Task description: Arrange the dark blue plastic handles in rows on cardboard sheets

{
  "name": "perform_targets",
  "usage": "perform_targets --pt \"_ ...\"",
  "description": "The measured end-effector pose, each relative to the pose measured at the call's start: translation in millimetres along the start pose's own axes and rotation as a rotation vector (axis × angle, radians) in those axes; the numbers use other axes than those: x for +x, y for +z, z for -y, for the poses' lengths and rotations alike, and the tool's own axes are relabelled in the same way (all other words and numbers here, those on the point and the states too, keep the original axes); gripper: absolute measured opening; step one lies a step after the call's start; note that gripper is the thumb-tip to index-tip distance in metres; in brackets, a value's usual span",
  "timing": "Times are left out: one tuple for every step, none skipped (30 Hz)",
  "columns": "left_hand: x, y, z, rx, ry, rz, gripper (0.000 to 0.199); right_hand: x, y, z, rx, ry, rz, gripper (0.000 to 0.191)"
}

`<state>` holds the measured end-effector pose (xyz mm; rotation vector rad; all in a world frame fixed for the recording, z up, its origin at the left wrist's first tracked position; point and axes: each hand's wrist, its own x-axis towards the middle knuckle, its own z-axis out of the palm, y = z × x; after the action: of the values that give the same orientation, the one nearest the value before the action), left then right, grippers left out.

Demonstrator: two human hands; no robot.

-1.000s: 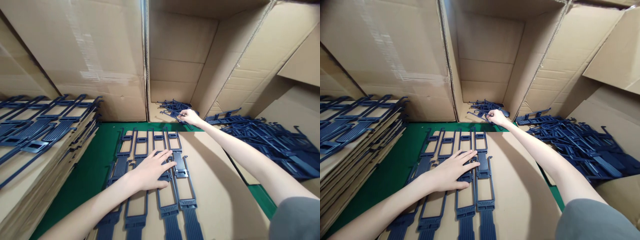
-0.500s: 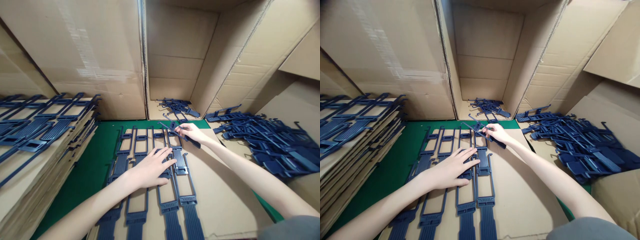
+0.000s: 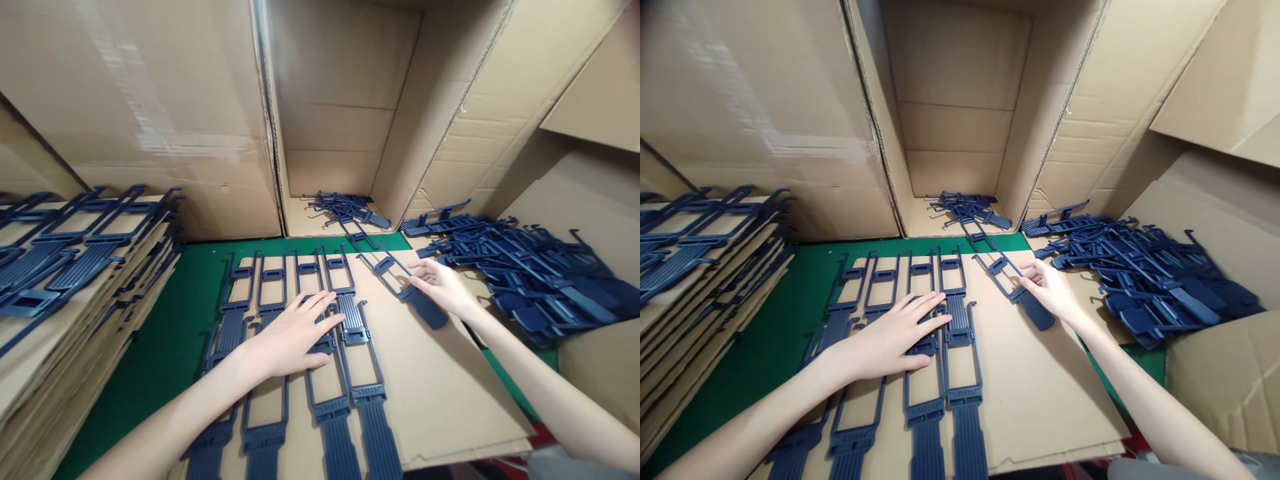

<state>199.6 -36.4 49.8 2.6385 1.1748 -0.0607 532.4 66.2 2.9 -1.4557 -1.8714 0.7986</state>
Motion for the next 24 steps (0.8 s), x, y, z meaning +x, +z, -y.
perform_targets --pt "0 -0.5 0 0.009 -0.004 0.012 0.071 -1 0 -1 -0.018 0.01 -0.018 0.032" --pt "0 -0.8 -1 0.017 -0.006 0.019 0.071 -2 0 -1 -0.031 0.019 -0.027 0.031" --pt "0 -0.9 -1 0.023 -0.006 0.02 0.071 -3 1 -2 -0.033 0.025 -0.026 0.03" --pt "0 -0.9 -1 0.027 -0.006 0.019 0.071 -3 2 -2 -0.027 0.028 -0.017 0.03" --pt "0 -0.8 -1 0.03 -0.006 0.018 0.07 -4 4 -2 -0.017 0.027 -0.002 0.029" --pt "0 -0.8 -1 0.03 -0.007 0.018 0.07 -4 6 -1 -0.01 0.025 0.016 0.029" --pt "0 -0.8 0 0.027 -0.007 0.02 0.07 -4 9 0 -0.013 0.021 0.035 0.027" --pt "0 -1.1 0 0.021 -0.007 0.024 0.07 -4 11 1 -0.026 0.019 0.051 0.025" --pt "0 -1.6 -1 0.014 -0.008 0.028 0.07 -4 14 4 -0.044 0.02 0.061 0.023" --pt "1 -2.2 -1 0.006 -0.01 0.033 0.07 -4 16 7 -0.061 0.025 0.067 0.022" --pt "1 -3.1 -1 0.001 -0.013 0.041 0.07 -3 19 10 -0.071 0.03 0.068 0.02" --pt "1 -4.1 -1 -0.002 -0.018 0.05 0.07 -2 21 14 -0.07 0.033 0.069 0.019" --pt "1 -5.2 -1 -0.002 -0.025 0.062 0.07 0 24 18 -0.06 0.033 0.069 0.018" --pt "2 -6.2 -2 -0.001 -0.033 0.073 0.07 2 26 21 -0.048 0.029 0.071 0.018" --pt "2 -7.0 -2 0.001 -0.04 0.083 0.07 4 29 24 -0.038 0.021 0.075 0.018" --pt "2 -7.7 -2 0.002 -0.044 0.09 0.07 6 31 26 -0.029 0.011 0.08 0.018" --pt "2 -8.1 -2 0.001 -0.045 0.093 0.07 8 34 27 -0.022 0.003 0.085 0.017" --pt "2 -8.3 -1 0.0 -0.045 0.094 0.07 10 36 27 -0.016 -0.005 0.09 0.017" --pt "2 -8.3 -1 -0.001 -0.041 0.092 0.071 11 38 27 -0.012 -0.011 0.095 0.017" --pt "3 -8.1 -1 -0.001 -0.038 0.089 0.071 13 39 27 -0.008 -0.016 0.101 0.017" --pt "3 -7.9 0 -0.001 -0.035 0.086 0.071 14 40 26 -0.004 -0.019 0.106 0.017" --pt "2 -7.8 0 0.001 -0.032 0.082 0.071 14 41 25 0.0 -0.019 0.111 0.017" --pt "2 -7.8 0 0.003 -0.031 0.08 0.071 15 42 24 0.005 -0.016 0.117 0.018" --pt "2 -7.9 0 0.005 -0.03 0.08 0.071 15 42 24 0.01 -0.012 0.122 0.019"
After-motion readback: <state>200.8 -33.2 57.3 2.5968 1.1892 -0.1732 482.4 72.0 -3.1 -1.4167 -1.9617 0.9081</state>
